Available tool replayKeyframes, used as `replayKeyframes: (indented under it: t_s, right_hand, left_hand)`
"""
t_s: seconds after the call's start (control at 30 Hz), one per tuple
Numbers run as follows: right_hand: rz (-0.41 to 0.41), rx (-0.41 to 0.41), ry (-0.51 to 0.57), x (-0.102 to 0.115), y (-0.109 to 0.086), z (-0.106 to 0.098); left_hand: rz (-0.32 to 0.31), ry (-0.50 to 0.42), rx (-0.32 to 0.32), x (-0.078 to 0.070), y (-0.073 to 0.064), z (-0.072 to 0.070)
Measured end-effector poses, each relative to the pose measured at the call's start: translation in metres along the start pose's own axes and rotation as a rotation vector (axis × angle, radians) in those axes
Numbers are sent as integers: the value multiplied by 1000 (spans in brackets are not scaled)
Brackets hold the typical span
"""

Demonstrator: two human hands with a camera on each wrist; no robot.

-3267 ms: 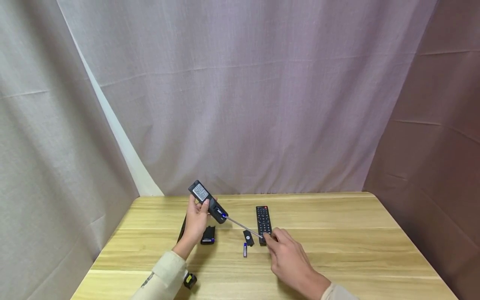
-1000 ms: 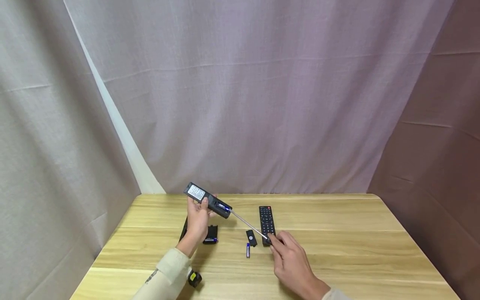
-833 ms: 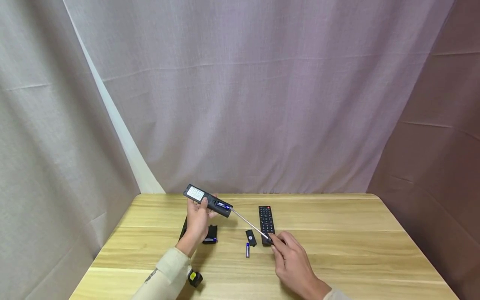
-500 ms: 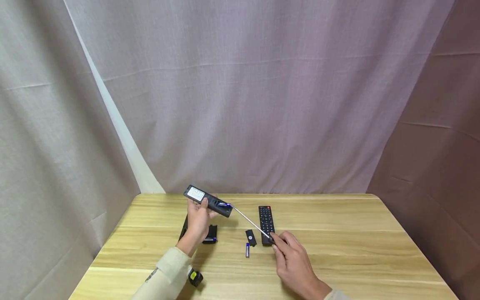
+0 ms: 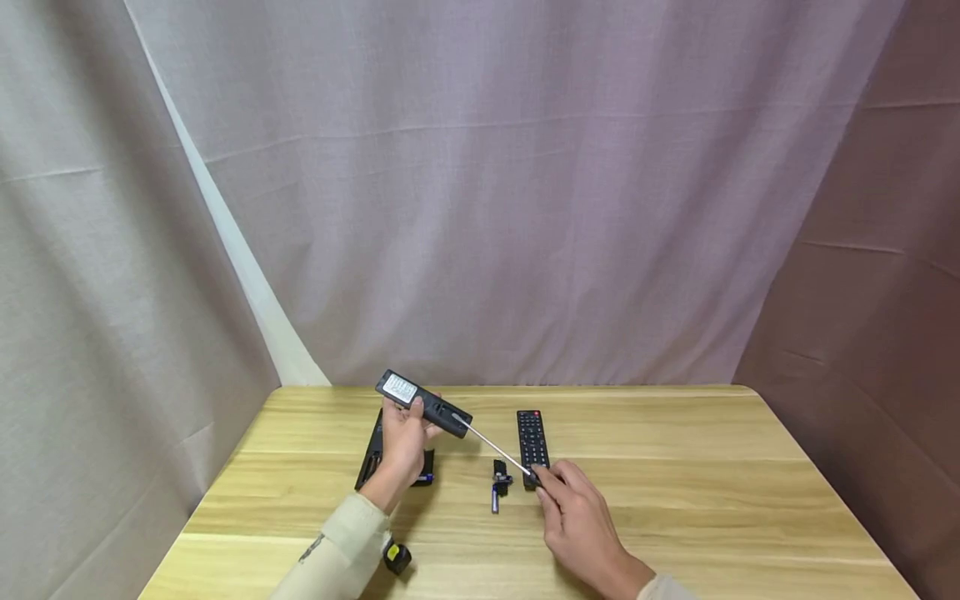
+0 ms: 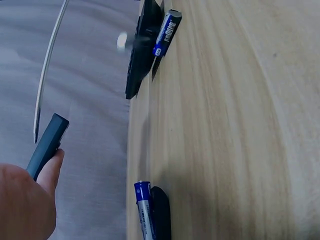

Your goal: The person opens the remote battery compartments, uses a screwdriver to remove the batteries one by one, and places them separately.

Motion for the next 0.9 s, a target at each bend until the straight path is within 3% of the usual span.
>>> replayKeyframes:
  t_s: [0.33, 0.63, 0.9]
  right_hand:
    - [21, -9, -8, -3, 0, -4]
    - [85, -20, -34, -8, 1, -8]
    - [102, -15, -41, -11, -1, -6]
  left_hand:
    - [0, 45, 17, 1, 0, -3]
    - [13, 114, -29, -4, -1, -6]
    - [6, 183, -17, -3, -5, -5]
Point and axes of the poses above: each hand's wrist, its own y-axis towards the middle knuckle, its own z-axis out of the palm, x = y × z, the point moved 5 cm from there along y, towards the middle knuckle, and after that the axes turned 3 degrees about -x, right-handed, at the moved point
